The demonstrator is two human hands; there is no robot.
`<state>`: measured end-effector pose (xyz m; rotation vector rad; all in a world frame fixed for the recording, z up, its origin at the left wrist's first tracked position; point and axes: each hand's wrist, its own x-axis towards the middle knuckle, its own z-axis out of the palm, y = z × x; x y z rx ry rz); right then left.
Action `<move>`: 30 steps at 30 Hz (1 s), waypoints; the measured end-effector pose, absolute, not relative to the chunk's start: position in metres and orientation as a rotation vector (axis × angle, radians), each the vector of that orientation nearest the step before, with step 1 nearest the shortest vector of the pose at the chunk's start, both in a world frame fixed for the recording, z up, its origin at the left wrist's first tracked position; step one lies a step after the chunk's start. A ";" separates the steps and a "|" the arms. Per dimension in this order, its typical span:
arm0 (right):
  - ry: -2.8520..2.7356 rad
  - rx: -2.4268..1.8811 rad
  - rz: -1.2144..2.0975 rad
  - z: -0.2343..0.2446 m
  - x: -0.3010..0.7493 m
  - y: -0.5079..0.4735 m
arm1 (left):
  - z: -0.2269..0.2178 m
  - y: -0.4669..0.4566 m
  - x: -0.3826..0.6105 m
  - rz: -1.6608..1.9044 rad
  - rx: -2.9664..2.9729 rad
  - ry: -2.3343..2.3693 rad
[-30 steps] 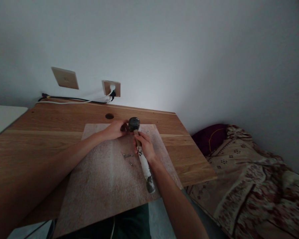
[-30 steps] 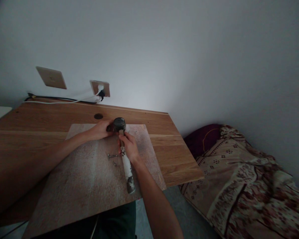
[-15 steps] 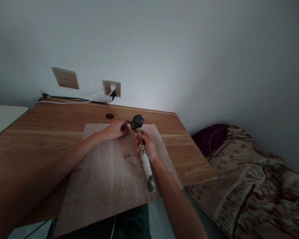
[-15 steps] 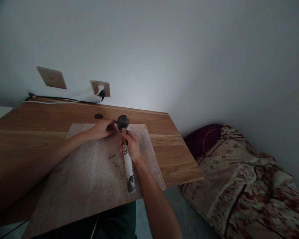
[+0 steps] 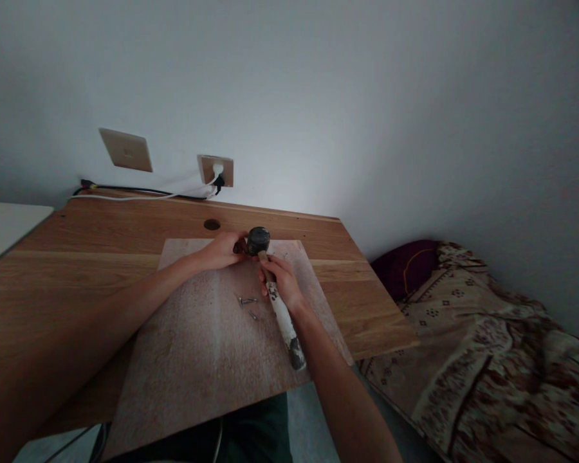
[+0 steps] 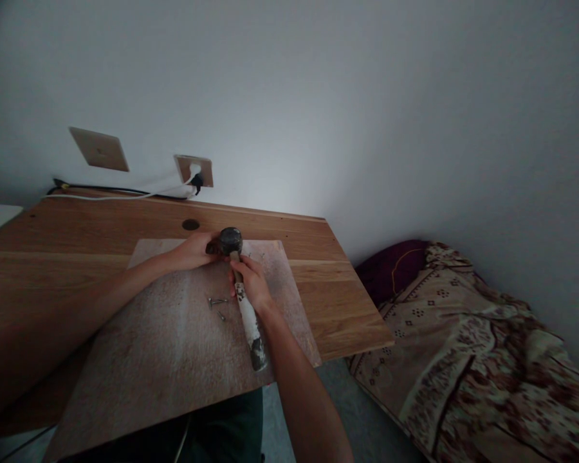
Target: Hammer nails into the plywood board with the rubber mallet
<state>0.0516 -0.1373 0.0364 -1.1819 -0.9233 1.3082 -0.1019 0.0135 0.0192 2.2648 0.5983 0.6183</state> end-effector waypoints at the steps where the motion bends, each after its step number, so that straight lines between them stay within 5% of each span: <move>1: -0.916 -1.188 1.300 0.036 0.052 -0.137 | 0.019 0.013 -0.102 0.625 2.265 0.602; 10: -0.789 -1.162 1.142 0.041 0.055 -0.137 | 0.046 -0.003 -0.103 0.663 2.442 0.542; 19: -0.663 -1.107 1.139 0.042 0.057 -0.135 | 0.072 -0.063 -0.093 -0.117 2.609 0.168; 30: -0.713 -1.143 1.144 0.043 0.055 -0.136 | 0.078 -0.006 -0.112 0.180 2.389 0.324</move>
